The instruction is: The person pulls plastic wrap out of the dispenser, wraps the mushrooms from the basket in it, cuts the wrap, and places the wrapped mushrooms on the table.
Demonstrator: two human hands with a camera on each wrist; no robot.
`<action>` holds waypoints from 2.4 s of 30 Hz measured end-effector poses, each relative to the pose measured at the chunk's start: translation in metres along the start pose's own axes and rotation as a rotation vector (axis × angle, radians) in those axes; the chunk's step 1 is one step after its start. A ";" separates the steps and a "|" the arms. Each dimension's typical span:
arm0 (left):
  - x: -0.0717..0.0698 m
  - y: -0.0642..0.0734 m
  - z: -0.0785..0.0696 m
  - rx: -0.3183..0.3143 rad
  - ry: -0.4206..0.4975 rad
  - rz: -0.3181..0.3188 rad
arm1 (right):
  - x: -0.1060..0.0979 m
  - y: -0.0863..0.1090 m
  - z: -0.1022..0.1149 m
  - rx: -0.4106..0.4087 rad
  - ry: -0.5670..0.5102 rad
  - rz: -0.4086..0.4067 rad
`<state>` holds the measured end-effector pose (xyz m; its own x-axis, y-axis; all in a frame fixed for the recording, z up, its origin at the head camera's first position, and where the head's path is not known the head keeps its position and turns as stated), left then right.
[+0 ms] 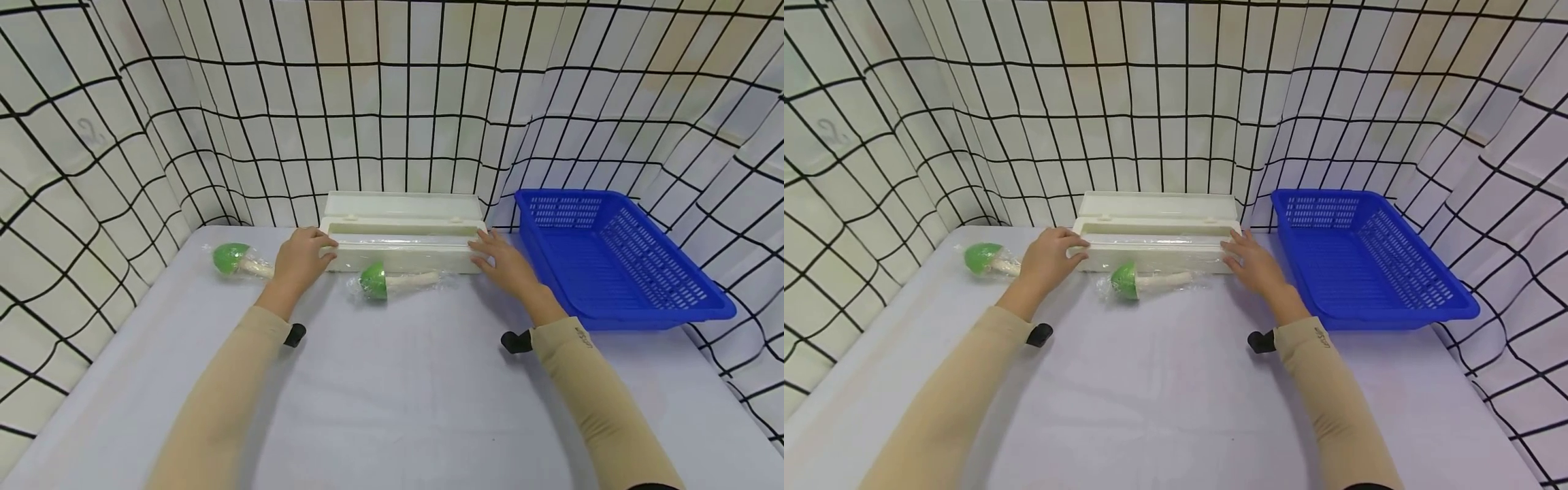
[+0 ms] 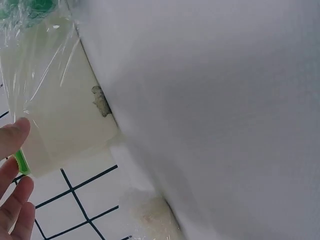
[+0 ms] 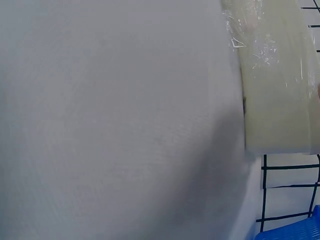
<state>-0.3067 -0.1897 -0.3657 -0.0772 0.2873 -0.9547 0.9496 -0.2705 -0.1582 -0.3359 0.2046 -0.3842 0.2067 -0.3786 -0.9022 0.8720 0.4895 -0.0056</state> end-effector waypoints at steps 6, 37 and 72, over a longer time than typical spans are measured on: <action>0.001 0.002 -0.004 0.055 -0.027 -0.124 | 0.003 -0.001 0.005 -0.040 0.090 -0.118; -0.001 0.021 -0.005 0.066 0.023 -0.064 | 0.009 0.010 0.009 -0.300 0.302 -0.381; 0.006 0.033 -0.025 0.152 0.002 0.256 | 0.038 0.036 0.034 -0.353 0.276 0.182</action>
<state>-0.2682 -0.1738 -0.3704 0.1590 0.1935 -0.9681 0.8817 -0.4690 0.0511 -0.2821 0.1812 -0.4037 0.1748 -0.0624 -0.9826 0.6189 0.7832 0.0604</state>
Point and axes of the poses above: each hand's wrist, its own y-axis away from the middle knuckle, its own x-axis out of the palm, z = x × y, the point moved 2 cm from there along -y, towards the middle knuckle, and after that the axes turned 14 degrees about z, right-handed, at the moved point
